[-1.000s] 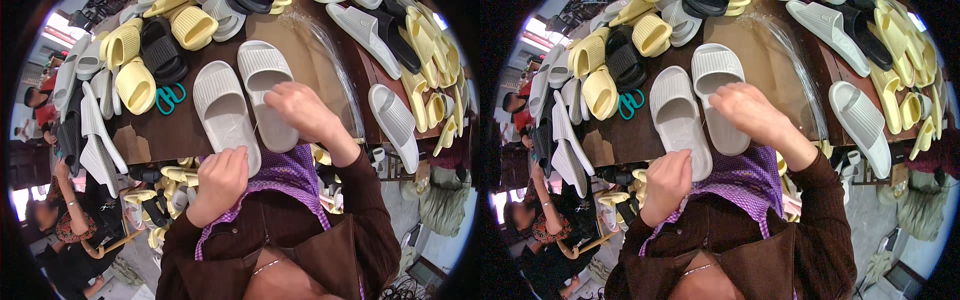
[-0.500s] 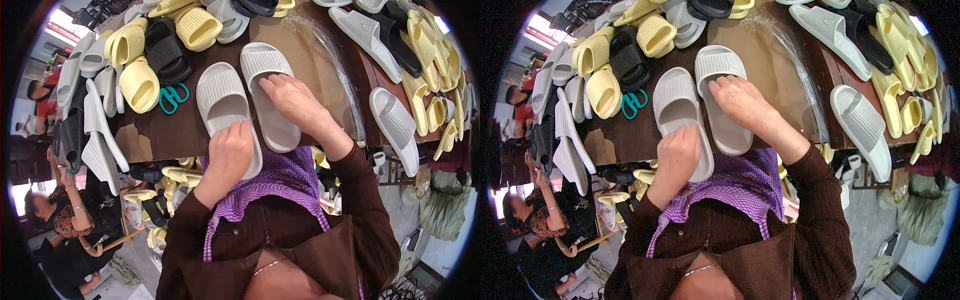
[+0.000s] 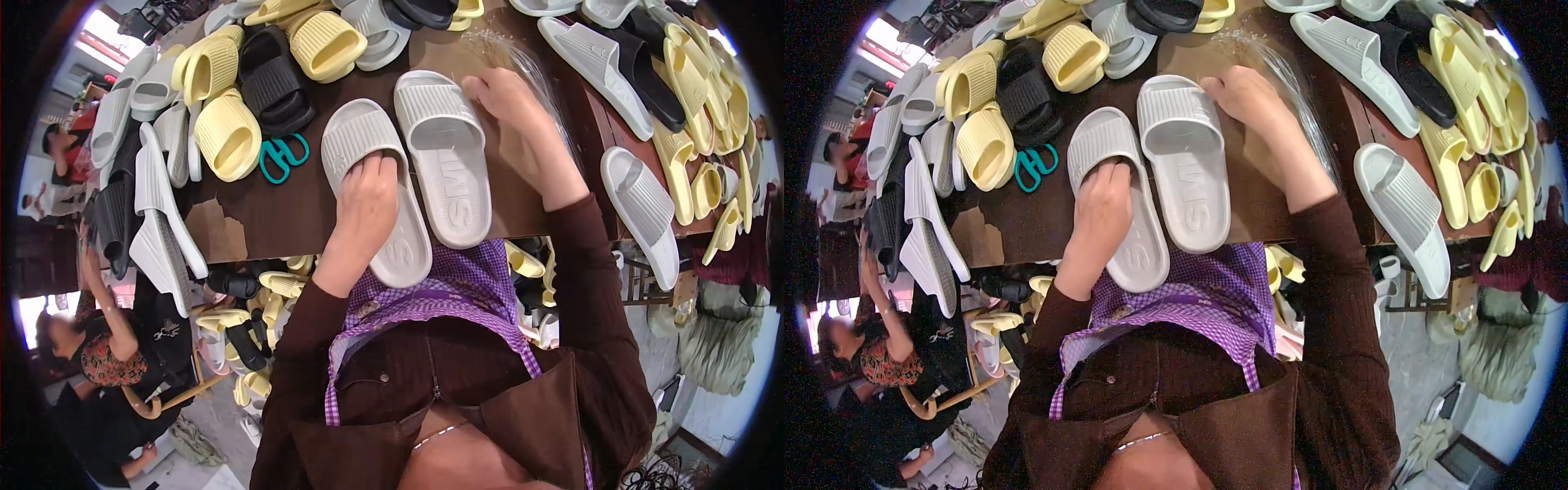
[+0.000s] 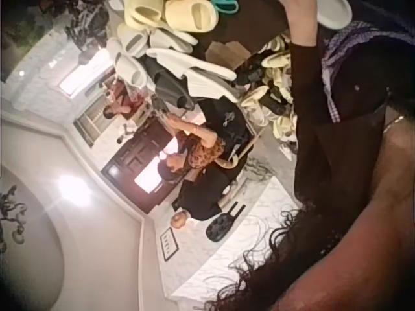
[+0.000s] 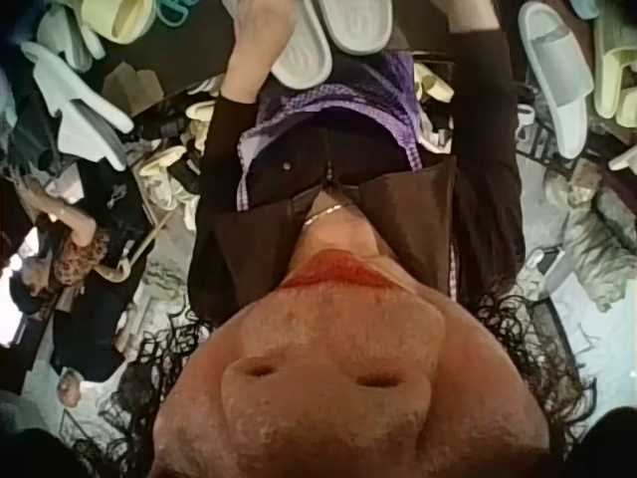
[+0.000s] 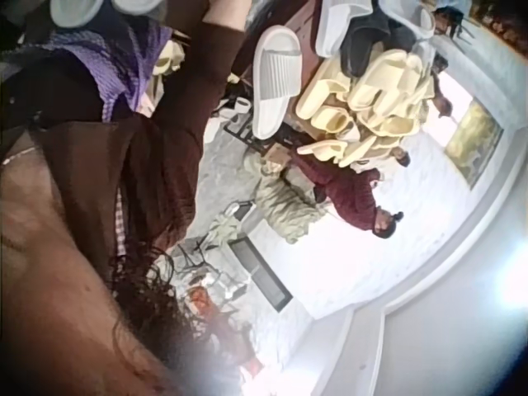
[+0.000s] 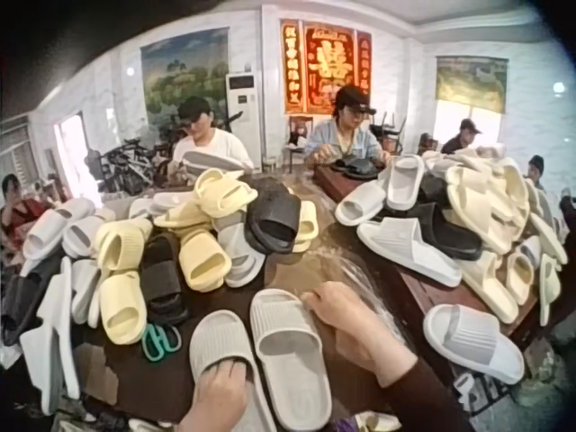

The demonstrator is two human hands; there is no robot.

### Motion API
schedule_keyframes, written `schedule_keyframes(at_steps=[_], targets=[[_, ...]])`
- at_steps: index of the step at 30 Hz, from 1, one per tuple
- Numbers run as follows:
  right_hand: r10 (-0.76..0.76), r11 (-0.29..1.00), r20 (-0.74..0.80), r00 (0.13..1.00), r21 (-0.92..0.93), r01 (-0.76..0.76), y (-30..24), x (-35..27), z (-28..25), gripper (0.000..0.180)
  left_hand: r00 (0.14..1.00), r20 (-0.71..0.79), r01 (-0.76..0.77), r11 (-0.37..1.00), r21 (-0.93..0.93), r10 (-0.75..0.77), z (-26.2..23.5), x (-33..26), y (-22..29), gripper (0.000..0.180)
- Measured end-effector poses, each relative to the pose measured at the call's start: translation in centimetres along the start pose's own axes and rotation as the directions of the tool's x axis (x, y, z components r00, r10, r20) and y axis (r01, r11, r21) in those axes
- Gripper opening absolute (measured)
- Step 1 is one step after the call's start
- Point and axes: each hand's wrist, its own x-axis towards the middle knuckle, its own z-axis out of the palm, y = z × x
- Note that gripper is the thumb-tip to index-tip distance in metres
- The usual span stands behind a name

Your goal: The person pairs slides together by threading plastic tag fasteners through the slippers by hand and securing them, then places each attached pair onto a pile.

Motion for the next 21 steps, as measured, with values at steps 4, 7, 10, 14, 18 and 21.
schedule_keyframes(at_steps=[4,7,10,14,18,21], targets=[[0.049,0.998,0.031,0.998,-0.048,-0.047,2.3,3.4,3.6,0.03,0.995,0.069,0.082,0.995,-0.061,-0.078,0.1,0.2,-0.3,0.012],[-0.005,0.978,0.064,0.998,0.21,-0.008,1.7,4.5,4.3,0.031,0.985,0.115,0.138,0.985,-0.099,-0.127,0.3,0.3,-0.8,0.012],[0.056,0.967,0.121,0.991,0.242,-0.084,1.2,5.1,4.2,0.031,0.978,0.143,0.168,0.977,-0.13,-0.149,0.5,0.4,-1.1,0.011],[0.003,0.97,0.118,0.993,0.241,-0.032,1.8,6.0,5.0,0.03,0.986,0.104,0.148,0.977,-0.154,-0.133,0.5,0.5,-1.3,0.01],[-0.021,0.984,0.089,0.996,0.179,0.005,1.0,6.3,5.3,0.029,0.985,0.122,0.141,0.974,-0.178,-0.121,0.5,0.6,-1.4,0.01],[-0.034,0.993,0.03,0.999,0.113,0.031,0.8,6.7,5.5,0.027,0.986,0.097,0.154,0.966,-0.21,-0.136,0.5,0.7,-1.3,0.009]])
